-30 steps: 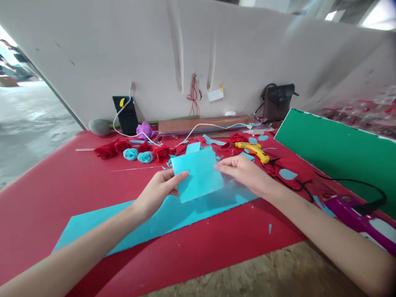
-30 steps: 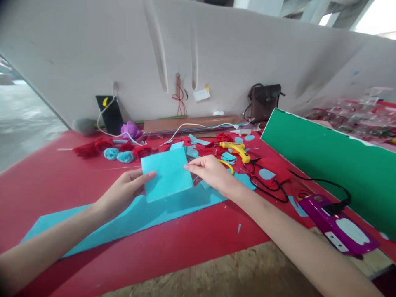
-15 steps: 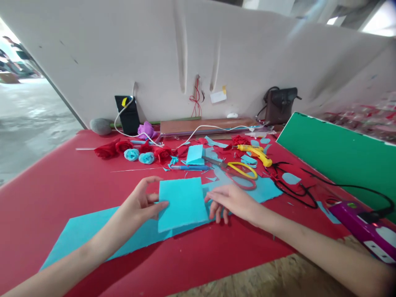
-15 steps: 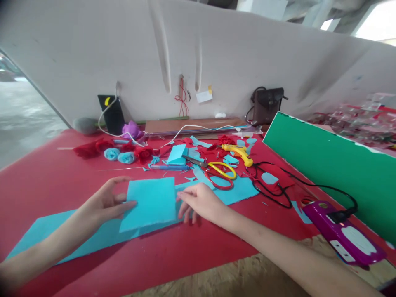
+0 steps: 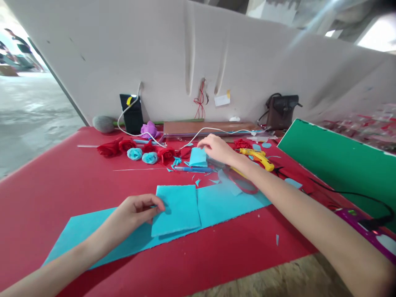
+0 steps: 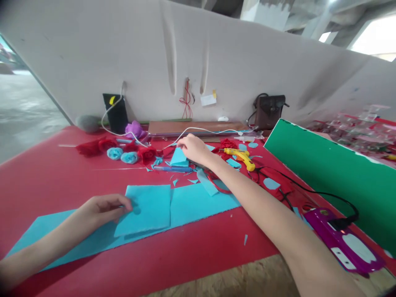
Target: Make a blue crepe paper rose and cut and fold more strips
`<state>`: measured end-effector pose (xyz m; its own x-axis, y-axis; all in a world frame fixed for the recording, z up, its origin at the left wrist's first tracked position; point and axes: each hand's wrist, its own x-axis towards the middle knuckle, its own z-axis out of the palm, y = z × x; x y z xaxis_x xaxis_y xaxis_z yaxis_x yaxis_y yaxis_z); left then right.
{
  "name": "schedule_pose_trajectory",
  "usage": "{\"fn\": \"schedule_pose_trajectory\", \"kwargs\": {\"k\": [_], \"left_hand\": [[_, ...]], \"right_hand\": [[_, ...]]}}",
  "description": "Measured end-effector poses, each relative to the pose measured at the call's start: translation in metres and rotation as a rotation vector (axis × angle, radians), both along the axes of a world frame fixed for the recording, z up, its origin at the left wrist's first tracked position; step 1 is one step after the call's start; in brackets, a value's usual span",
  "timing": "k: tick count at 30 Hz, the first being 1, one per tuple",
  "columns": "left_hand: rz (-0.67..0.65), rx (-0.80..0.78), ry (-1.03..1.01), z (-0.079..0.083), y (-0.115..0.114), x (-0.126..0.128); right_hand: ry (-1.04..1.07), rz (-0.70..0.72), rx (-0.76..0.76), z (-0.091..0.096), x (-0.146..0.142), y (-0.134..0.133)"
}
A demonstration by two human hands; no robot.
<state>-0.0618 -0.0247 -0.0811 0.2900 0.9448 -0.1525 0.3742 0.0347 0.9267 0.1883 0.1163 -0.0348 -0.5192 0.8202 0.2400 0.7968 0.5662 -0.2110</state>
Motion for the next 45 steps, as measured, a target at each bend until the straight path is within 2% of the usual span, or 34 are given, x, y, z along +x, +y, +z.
{"fn": "schedule_pose_trajectory", "kwargs": {"k": [6, 11, 16, 22, 28, 33, 36, 38, 41, 45], "left_hand": [[-0.01, -0.041, 0.061, -0.005, 0.0, -0.002], [-0.029, -0.039, 0.069, -0.009, -0.001, -0.003], [-0.049, -0.048, 0.06, -0.01, -0.002, -0.004], [-0.062, -0.03, 0.072, -0.009, -0.002, -0.003], [-0.005, -0.011, 0.078, -0.005, -0.005, -0.003], [0.084, 0.035, 0.018, 0.002, -0.009, -0.002], [0.128, 0.026, -0.034, 0.006, -0.01, -0.001], [0.143, 0.004, -0.081, 0.007, -0.01, 0.0], [0.134, -0.057, -0.177, 0.007, -0.009, 0.001], [0.152, -0.05, -0.205, 0.007, -0.009, 0.003]], "right_hand": [[-0.218, -0.097, -0.305, 0.009, -0.018, 0.042], [-0.255, -0.071, -0.466, 0.012, -0.025, 0.051], [-0.112, -0.035, -0.525, 0.014, -0.026, 0.056], [0.246, 0.034, -0.512, 0.012, -0.013, 0.063], [0.589, 0.232, -0.492, 0.022, -0.006, 0.043], [0.843, 0.404, -0.627, 0.037, -0.02, 0.011], [0.853, 0.389, -0.714, 0.046, -0.036, -0.019], [0.794, 0.326, -0.763, 0.046, -0.048, -0.04], [0.666, 0.242, -0.834, 0.036, -0.065, -0.062], [0.639, 0.186, -0.828, 0.014, -0.076, -0.069]]}}
